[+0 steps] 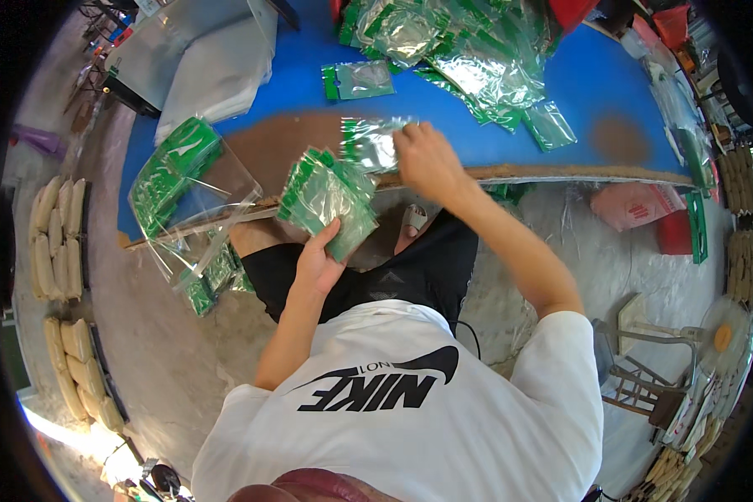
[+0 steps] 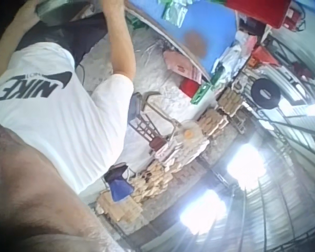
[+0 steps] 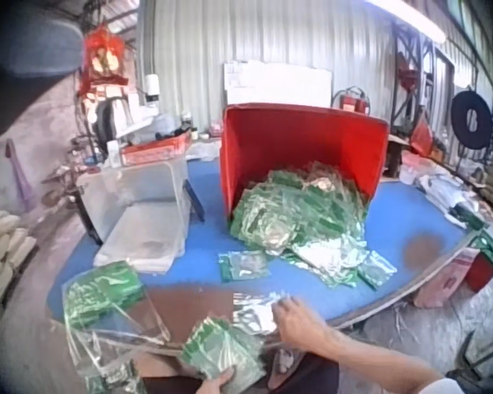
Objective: Counting green foil packets and putting them into larger plastic bags.
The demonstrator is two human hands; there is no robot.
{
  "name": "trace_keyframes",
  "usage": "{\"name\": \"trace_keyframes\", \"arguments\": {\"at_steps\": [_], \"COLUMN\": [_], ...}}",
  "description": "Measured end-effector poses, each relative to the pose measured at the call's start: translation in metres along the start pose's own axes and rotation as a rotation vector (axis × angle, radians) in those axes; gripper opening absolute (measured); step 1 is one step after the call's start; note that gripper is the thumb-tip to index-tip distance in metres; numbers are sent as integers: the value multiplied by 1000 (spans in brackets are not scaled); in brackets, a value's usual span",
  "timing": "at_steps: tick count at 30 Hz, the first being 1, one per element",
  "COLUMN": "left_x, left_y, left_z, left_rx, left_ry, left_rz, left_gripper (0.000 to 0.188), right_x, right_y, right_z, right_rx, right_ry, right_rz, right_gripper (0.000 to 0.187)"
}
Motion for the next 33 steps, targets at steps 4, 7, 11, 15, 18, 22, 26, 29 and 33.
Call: {"name": "trace_keyframes", "arguments": {"at_steps": [4,7,11,15,18,22,26,29,33], "left_x": [9,15,6,-2,1,9,3,-7,-10], "left_y": [10,10,-4,-21,-22,-25,-19,-18,-17], "left_z": [8,3,12,27,22,27,27,28,27], "left_rx": [-14,52,17,43,74,155,87,78,87], "left_ry": [-2,6,37,-11,-29,-41,-9,-17,-14], "left_rz": [-66,-97,-62,-215,-193,-175,-102,-105,-97], "left_gripper": [41,40,40,44,42,40,45,52,51], "right_x": [21,81,93,59,41,67,41,40,32], "right_y": [41,-21,-60,28,38,-94,-208,-217,-232], "right_z": [5,-30,-56,-41,15,2,-10,-8,-7], "right_rx": [421,432,-112,271,522,262,-366,-392,-250], "right_ry": [233,-49,-48,-5,192,-282,-253,70,93], "right_rz": [103,37,39,173,154,-238,-538,-689,-843], "right_gripper": [25,24,35,24,23,41,95,125,134]}}
Point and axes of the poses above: each hand's wrist, its own x-axis towards the middle knuckle, its own z-axis out of the back of the hand, y = z × x, the point moved 1 cm from there along x, towards the middle knuckle, and after that the axes turned 9 degrees about -x, right-handed, at the moved point
